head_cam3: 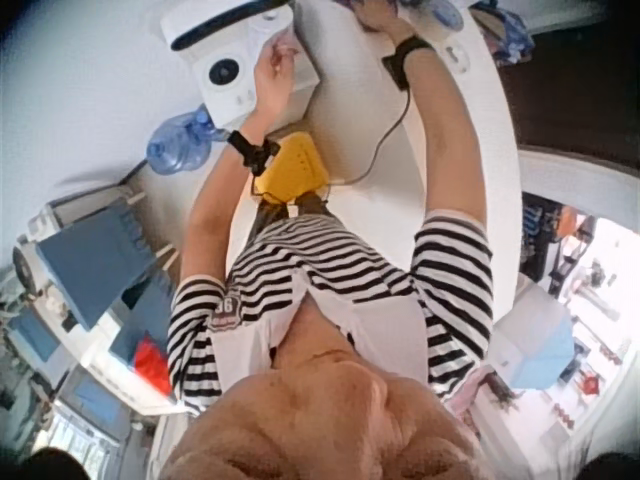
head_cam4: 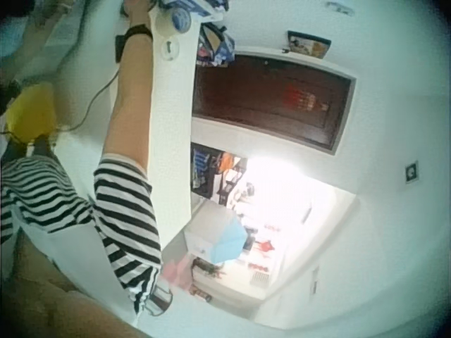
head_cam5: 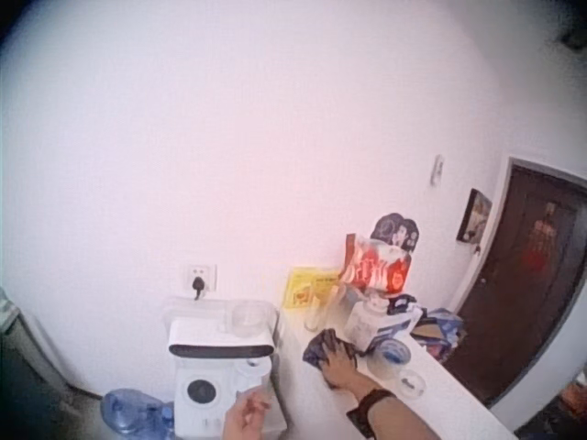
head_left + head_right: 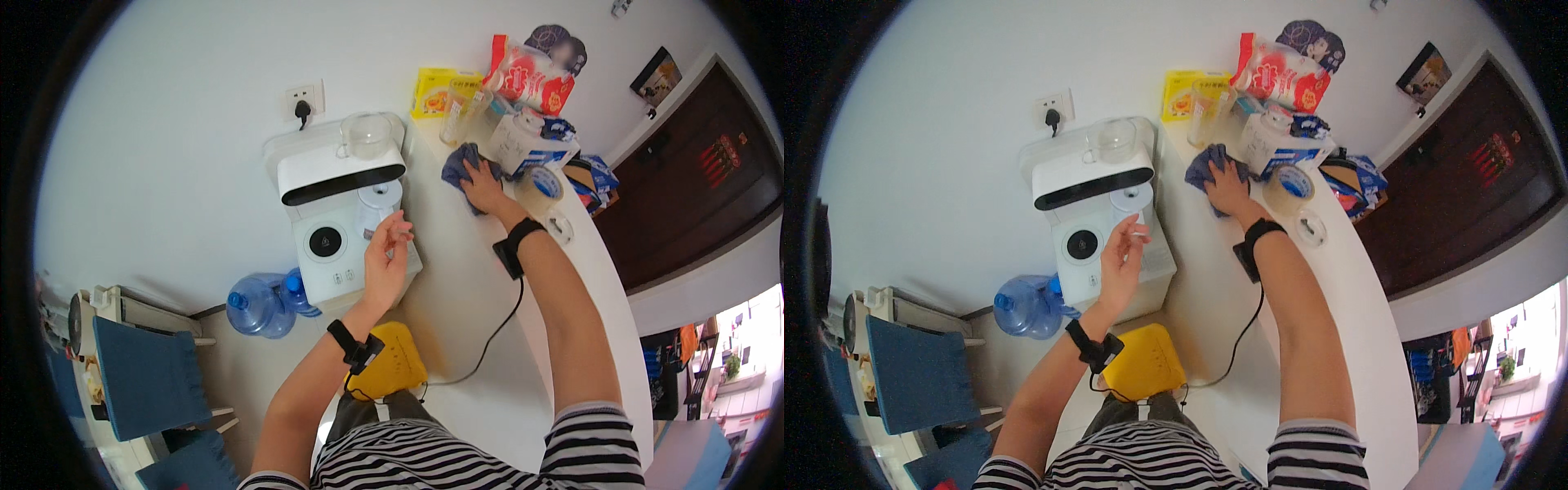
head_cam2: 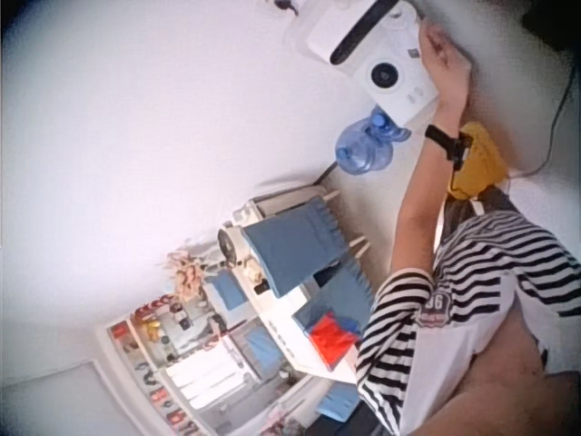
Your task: The person wipes the top of a white cabinet and the side of a water dispenser with a blue cloth by hand, moving around the furniture to reach different surfaces.
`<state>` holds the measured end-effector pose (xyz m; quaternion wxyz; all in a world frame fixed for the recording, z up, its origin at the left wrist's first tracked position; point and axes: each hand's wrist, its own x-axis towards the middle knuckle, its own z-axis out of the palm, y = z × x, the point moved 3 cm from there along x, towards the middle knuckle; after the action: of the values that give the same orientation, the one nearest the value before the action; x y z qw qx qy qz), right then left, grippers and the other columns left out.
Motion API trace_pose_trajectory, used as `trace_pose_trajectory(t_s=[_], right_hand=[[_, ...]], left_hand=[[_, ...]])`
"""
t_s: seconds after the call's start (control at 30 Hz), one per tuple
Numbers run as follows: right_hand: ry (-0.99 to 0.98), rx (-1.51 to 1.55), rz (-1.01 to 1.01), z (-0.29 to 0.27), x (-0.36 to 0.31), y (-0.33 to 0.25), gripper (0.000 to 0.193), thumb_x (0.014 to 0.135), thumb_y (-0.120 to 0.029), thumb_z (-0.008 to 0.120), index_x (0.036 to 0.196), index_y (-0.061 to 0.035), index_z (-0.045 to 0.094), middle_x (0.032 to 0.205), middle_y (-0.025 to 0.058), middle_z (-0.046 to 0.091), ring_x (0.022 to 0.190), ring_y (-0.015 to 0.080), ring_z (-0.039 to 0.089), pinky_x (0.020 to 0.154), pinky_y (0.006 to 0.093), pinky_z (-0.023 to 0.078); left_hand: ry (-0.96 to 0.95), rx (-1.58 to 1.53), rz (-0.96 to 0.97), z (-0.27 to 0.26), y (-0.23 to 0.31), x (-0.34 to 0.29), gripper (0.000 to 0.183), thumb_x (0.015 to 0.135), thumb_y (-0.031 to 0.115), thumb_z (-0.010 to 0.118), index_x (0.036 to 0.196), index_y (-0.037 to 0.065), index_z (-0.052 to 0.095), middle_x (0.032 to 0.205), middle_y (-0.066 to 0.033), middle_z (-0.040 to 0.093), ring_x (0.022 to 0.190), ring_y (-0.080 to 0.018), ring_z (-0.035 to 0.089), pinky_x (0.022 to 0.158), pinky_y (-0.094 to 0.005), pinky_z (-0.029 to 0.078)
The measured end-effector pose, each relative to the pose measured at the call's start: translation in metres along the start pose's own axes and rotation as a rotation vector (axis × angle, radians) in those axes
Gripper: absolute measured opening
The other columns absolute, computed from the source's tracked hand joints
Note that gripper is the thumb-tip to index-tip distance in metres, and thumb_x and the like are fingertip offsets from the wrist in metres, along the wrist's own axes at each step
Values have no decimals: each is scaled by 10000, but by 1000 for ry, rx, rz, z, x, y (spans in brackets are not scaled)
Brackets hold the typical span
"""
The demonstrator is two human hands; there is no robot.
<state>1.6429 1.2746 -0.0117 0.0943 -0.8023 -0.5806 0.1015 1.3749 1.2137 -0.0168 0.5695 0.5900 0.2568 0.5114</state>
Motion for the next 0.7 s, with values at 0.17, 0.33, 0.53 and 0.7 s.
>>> trace_pose_trajectory(t_s=[0.17, 0.33, 0.53, 0.7], right_hand=[[14, -40, -85, 9, -36, 2, 587, 867, -364, 409, 1391, -155, 250, 1431, 211, 179, 1338, 352, 130, 1039, 541, 170], [-20, 41, -113, 2, -138, -1, 576, 869, -309, 446, 1387, -146, 252, 1411, 242, 199, 1328, 388, 135, 1030, 542, 178], [135, 72, 117, -2, -286, 8, 577, 847, -189, 509, 1372, -114, 283, 1387, 306, 185, 1298, 435, 181, 1035, 505, 192], [324, -29, 392, 3, -397, -10, 647, 771, 2, 557, 1357, -124, 314, 1370, 304, 221, 1263, 443, 245, 1036, 423, 241]], left_hand=[[4, -41, 28, 1, -11, 3, 354, 870, -29, 405, 1221, 6, 442, 1019, -91, 558, 873, -144, 550, 783, -252, 440], [-100, -69, -23, 7, -13, 5, 366, 852, -47, 413, 1210, 20, 453, 988, -85, 569, 855, -142, 563, 744, -249, 447], [-236, -143, -65, 23, -18, -5, 337, 851, -19, 434, 1180, 38, 474, 960, -74, 581, 806, -133, 569, 705, -235, 452], [-263, -172, -62, -2, -42, -16, 327, 849, -4, 440, 1170, 44, 484, 915, -66, 590, 799, -129, 565, 712, -237, 451]])
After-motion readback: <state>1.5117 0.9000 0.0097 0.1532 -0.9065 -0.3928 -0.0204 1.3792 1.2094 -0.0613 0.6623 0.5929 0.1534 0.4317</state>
